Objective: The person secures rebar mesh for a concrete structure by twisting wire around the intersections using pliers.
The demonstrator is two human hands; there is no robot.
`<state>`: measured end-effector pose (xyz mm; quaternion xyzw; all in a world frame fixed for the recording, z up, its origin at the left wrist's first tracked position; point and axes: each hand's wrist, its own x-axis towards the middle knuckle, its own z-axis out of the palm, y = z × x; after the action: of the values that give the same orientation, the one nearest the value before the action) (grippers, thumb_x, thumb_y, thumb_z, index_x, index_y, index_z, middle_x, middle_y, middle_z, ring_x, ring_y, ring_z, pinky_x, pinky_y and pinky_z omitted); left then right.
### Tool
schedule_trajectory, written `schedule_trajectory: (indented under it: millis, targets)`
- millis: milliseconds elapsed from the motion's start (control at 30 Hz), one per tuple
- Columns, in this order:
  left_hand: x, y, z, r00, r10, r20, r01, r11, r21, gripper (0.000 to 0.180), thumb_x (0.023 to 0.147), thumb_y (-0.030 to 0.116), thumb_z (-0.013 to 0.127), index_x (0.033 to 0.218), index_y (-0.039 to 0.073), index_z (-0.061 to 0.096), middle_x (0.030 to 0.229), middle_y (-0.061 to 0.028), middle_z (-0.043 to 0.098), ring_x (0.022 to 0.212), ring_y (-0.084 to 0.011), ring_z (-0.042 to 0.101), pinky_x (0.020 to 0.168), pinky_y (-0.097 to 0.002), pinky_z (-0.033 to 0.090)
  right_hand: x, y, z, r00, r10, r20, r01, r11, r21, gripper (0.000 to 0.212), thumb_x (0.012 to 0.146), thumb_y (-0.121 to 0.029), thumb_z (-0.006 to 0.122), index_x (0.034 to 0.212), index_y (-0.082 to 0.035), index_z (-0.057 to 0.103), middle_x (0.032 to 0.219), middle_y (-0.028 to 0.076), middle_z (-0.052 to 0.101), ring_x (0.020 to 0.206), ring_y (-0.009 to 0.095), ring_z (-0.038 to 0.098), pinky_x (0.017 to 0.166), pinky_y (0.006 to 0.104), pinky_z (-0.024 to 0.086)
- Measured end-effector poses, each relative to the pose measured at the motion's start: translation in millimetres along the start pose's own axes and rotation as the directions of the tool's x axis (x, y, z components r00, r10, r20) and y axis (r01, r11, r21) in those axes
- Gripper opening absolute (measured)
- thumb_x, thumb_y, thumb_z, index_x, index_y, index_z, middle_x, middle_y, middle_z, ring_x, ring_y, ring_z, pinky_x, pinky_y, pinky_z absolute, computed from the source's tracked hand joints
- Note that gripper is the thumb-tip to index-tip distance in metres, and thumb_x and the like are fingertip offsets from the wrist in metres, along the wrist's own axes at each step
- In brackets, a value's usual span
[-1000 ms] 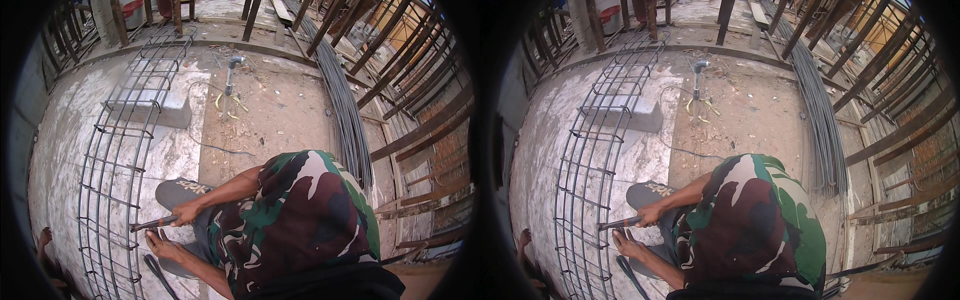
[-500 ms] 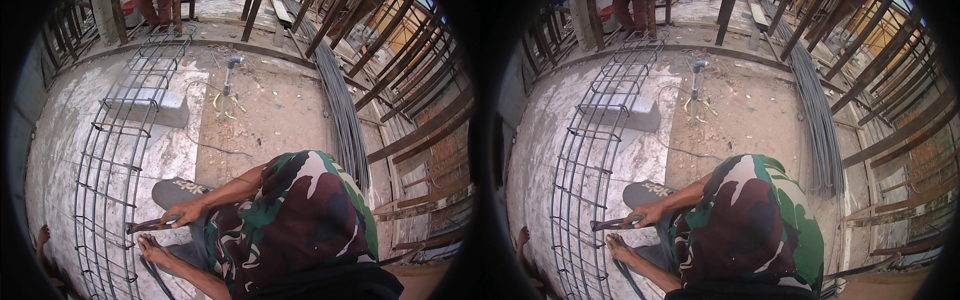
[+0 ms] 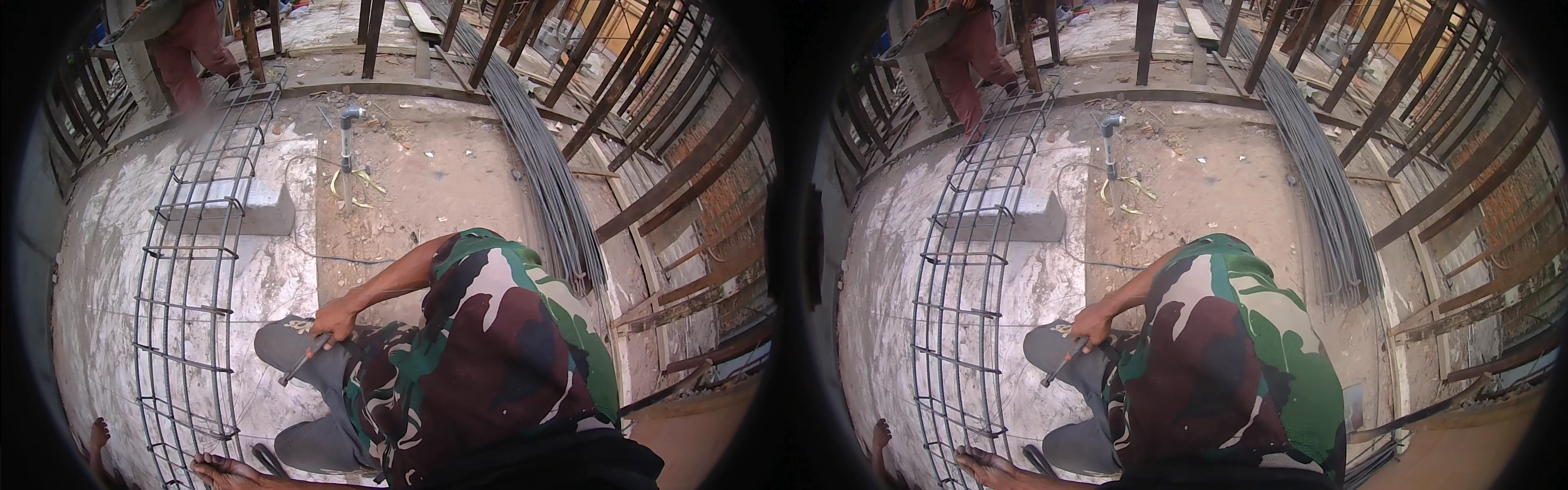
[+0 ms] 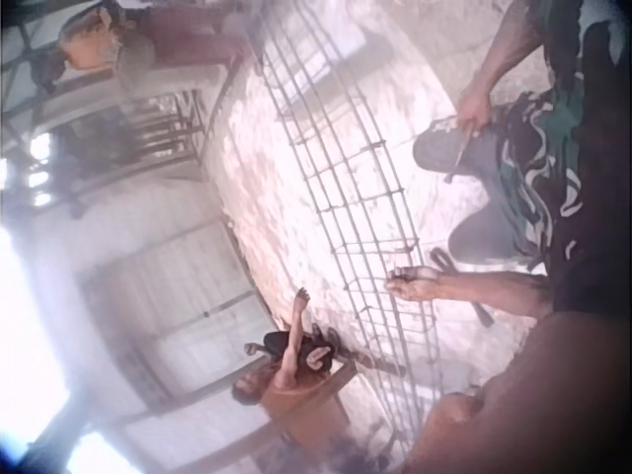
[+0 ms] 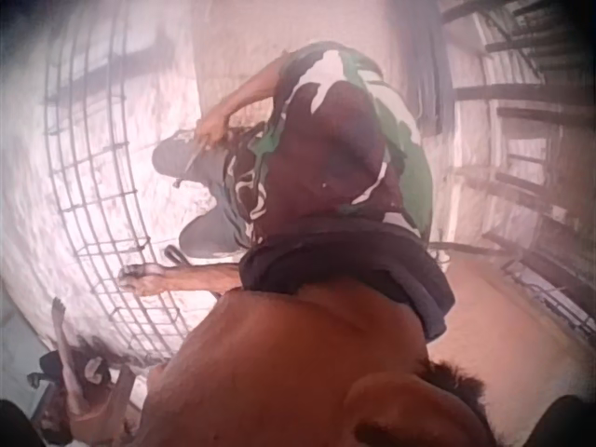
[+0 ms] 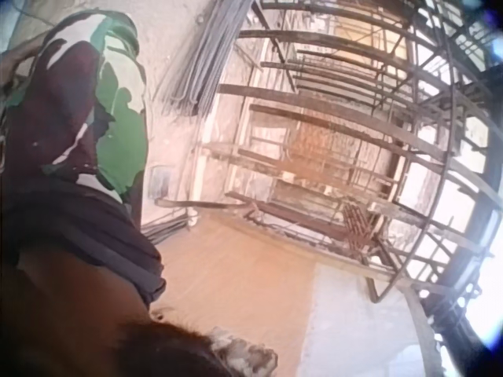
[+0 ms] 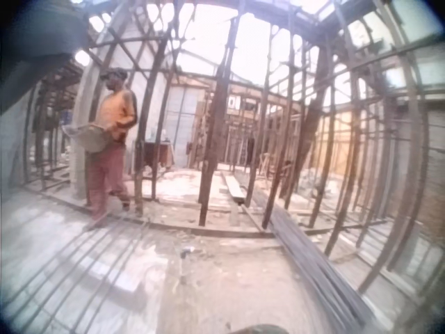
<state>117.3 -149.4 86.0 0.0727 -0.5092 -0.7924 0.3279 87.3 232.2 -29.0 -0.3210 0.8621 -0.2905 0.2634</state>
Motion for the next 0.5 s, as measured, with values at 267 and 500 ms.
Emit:
schedule_trajectory:
  millis: [267,500]
  targets:
    - [-15.7,-35.9,0.0,0.986,-0.142,0.086,0.126,0.978,0.168,0.034,0.094,0.026,0.053,0.107,-0.005,0.052,0.093,-0.0081,0.056,0.082,-0.0125,0.052,0.076,-0.0256,0.042,-2.3,120.2,32.4,0.608,0.715,-0.344,-0.688,0.691,0.221,0.052,0.071,-0.031,0.06,0.107,0.005,0.05,0.096,0.024,0.062,0.092,0.038,0.06,0.08,0.0425,0.048]
    - [-24.0,-32.4,-12.8,0.979,-0.174,0.103,0.139,0.948,0.287,0.025,0.094,0.023,0.053,0.098,-0.002,0.058,0.087,-0.0045,0.057,0.079,-0.0116,0.052,0.07,-0.0241,0.04,26.7,125.4,43.3,0.615,0.738,-0.278,-0.752,0.655,0.074,0.064,0.074,-0.041,0.062,0.121,-0.001,0.047,0.118,0.024,0.05,0.11,0.036,0.051,0.087,0.0448,0.045]
